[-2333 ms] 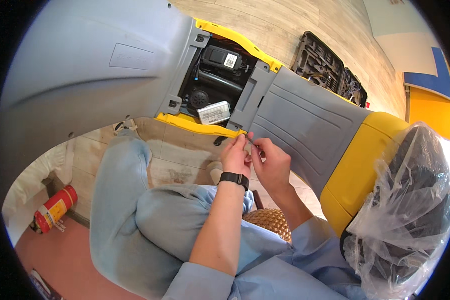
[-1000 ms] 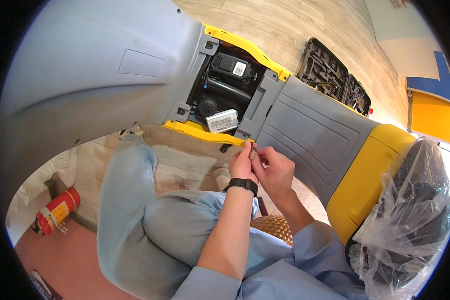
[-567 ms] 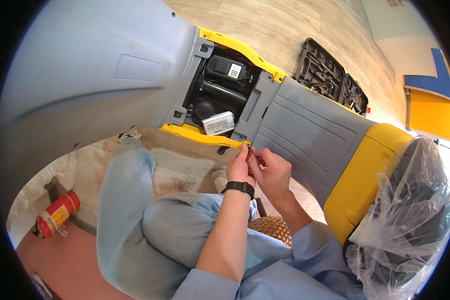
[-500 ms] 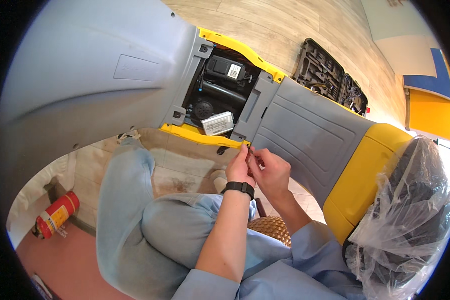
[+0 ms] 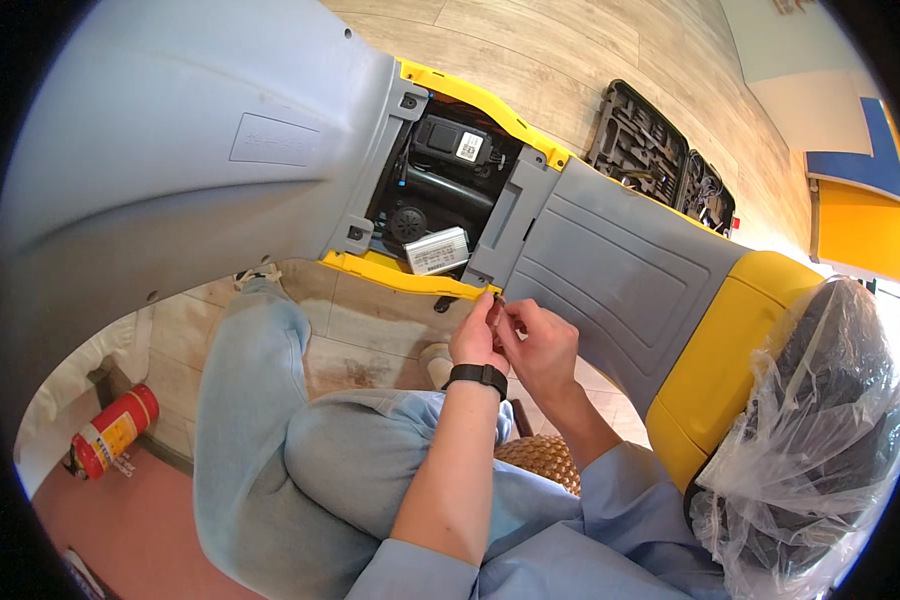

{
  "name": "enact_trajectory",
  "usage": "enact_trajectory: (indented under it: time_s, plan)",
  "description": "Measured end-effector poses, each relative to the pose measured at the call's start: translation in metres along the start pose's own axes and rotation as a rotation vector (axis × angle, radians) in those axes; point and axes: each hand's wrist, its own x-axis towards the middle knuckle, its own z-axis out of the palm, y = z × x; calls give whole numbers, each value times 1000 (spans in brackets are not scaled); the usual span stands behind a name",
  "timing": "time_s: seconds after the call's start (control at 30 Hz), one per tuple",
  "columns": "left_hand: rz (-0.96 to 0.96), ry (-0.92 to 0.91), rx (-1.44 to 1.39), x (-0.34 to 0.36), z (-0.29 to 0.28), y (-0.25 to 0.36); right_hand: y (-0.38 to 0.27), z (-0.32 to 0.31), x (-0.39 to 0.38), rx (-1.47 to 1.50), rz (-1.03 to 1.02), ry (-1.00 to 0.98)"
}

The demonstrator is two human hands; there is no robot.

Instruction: Assembling or repairing the plastic body components of an electric scooter.

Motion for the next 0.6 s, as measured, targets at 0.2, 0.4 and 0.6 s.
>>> enact_trajectory:
  time_s: [0.2,0.4,0.6]
  plan:
    - [-3,-6,14,-5,3,0,-2,-3,-1,21,22,-35]
    - [31,16,-1,-12,9,-3,1,-2,-2,7,39,-16]
    - [100,70,48,-8,7,-4,-1,-3,-1,36,67,-22]
